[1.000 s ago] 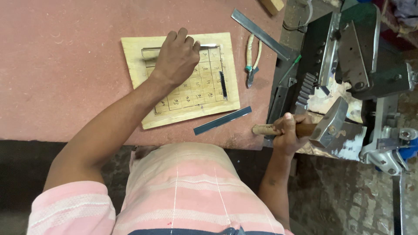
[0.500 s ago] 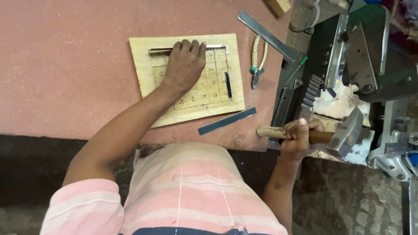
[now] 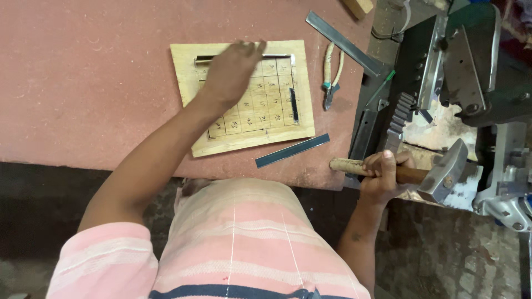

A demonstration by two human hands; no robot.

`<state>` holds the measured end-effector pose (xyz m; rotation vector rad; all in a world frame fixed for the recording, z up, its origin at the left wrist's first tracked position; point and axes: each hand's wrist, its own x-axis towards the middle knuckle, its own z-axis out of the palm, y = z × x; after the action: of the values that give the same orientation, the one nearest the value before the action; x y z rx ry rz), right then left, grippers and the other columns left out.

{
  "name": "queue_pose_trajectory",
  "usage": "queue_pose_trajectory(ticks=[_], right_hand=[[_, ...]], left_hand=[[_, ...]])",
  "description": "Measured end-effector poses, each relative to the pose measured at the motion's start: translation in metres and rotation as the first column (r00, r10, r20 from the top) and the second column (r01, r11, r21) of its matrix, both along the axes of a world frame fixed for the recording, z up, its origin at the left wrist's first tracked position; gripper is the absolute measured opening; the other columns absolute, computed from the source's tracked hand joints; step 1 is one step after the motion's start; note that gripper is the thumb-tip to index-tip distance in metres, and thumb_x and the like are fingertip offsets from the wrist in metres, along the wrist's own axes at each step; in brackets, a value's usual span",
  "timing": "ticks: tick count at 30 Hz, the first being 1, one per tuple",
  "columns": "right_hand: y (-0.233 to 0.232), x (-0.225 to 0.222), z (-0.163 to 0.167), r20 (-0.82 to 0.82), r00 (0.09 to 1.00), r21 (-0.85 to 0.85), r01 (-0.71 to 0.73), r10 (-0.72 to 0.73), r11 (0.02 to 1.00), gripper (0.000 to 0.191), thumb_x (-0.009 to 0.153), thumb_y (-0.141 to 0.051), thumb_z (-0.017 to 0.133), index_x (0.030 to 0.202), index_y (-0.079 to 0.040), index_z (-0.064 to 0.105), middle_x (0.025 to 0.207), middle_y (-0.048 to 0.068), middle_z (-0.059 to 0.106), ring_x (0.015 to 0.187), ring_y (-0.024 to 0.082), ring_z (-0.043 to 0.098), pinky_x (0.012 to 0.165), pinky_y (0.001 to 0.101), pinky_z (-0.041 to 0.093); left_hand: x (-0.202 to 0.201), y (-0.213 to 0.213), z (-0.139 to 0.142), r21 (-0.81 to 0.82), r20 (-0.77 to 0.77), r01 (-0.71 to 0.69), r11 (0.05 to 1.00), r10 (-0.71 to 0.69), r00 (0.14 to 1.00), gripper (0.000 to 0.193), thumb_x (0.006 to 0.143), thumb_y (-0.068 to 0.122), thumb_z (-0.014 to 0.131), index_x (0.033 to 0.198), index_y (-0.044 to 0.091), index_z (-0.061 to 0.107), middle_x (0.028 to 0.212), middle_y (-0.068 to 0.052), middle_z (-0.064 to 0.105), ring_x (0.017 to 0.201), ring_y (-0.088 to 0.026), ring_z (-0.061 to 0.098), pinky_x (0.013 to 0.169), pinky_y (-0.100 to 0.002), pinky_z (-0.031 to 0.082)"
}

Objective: The person assembles a wooden puzzle by placing numbered wooden pieces into a rectangular frame on a workbench. They use a metal ruler and a chisel to mark and adjust the frame, then continue placing pieces until the grid is filled.

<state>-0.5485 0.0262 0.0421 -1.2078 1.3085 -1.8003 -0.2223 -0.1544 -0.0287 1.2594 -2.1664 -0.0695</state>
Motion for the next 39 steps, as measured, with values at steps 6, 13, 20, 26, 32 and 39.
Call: queue_pose_trajectory(ticks=[6, 13, 20, 26, 32, 39], right_hand=[[0.007, -0.003, -0.003, 0.027, 0.999, -0.011, 0.026, -0.026, 1.0, 0.029, 0.105, 0.0, 0.057, 0.087, -0.011, 0.037, 0.059, 0.001, 0.035, 0.045, 0.012, 0.034, 0.048, 0.0288, 0.038], [-0.002, -0.009, -0.005, 0.038, 0.999, 0.013, 0.011, -0.011, 1.0, 0.024, 0.101, 0.0, 0.057, 0.089, -0.01, 0.039, 0.063, 0.0, 0.035, 0.047, 0.011, 0.035, 0.048, 0.0283, 0.037], [-0.003, -0.006, -0.004, -0.043, 0.999, 0.01, -0.003, 0.004, 1.0, 0.026, 0.103, 0.0, 0.057, 0.088, -0.01, 0.039, 0.064, 0.001, 0.037, 0.045, 0.012, 0.038, 0.048, 0.0284, 0.04], [0.001, -0.003, -0.002, -0.045, 0.999, -0.007, 0.029, -0.03, 1.0, 0.027, 0.102, -0.001, 0.056, 0.087, -0.011, 0.037, 0.063, 0.0, 0.035, 0.043, 0.011, 0.036, 0.045, 0.0281, 0.039], [-0.002, -0.002, 0.003, 0.034, 0.999, 0.026, 0.025, -0.025, 0.999, 0.025, 0.102, -0.001, 0.056, 0.089, -0.01, 0.037, 0.064, 0.0, 0.035, 0.048, 0.012, 0.034, 0.049, 0.0294, 0.037], [0.0, 0.001, 0.004, -0.022, 0.999, 0.027, 0.026, -0.025, 0.999, 0.026, 0.104, -0.001, 0.057, 0.089, -0.01, 0.037, 0.064, 0.002, 0.036, 0.045, 0.013, 0.036, 0.048, 0.0294, 0.039]], left_hand=[[0.07, 0.013, 0.002, -0.017, 0.111, -0.137, 0.99, 0.138, 0.984, 0.013, 0.091, 0.006, 0.069, 0.097, 0.006, 0.081, 0.087, -0.012, 0.076, 0.084, -0.027, 0.067, 0.084, -0.044, 0.054], [0.081, 0.005, -0.031, -0.105, 0.146, -0.041, 0.994, 0.057, 0.988, 0.01, 0.086, -0.004, 0.069, 0.085, 0.002, 0.077, 0.083, -0.01, 0.073, 0.085, -0.024, 0.066, 0.082, -0.039, 0.054], [0.078, 0.0, -0.023, -0.094, 0.268, -0.037, 0.995, 0.061, 0.961, 0.01, 0.081, -0.001, 0.069, 0.074, 0.003, 0.076, 0.083, -0.01, 0.074, 0.095, -0.024, 0.062, 0.089, -0.037, 0.053], [0.053, 0.004, -0.014, -0.07, 0.345, -0.088, 0.994, 0.107, 0.933, 0.044, 0.085, 0.007, 0.064, 0.128, 0.004, 0.072, 0.123, -0.021, 0.071, 0.115, -0.037, 0.063, 0.107, -0.052, 0.042], [-0.005, 0.006, -0.015, -0.068, 0.245, -0.037, 0.997, 0.052, 0.968, 0.038, 0.097, 0.003, 0.059, 0.135, -0.003, 0.065, 0.134, -0.025, 0.065, 0.128, -0.037, 0.057, 0.112, -0.051, 0.041], [-0.016, -0.012, -0.012, -0.11, 0.085, -0.011, 0.994, 0.02, 0.996, 0.011, 0.084, 0.0, 0.065, 0.094, -0.001, 0.071, 0.099, -0.016, 0.065, 0.101, -0.032, 0.059, 0.087, -0.044, 0.049]])
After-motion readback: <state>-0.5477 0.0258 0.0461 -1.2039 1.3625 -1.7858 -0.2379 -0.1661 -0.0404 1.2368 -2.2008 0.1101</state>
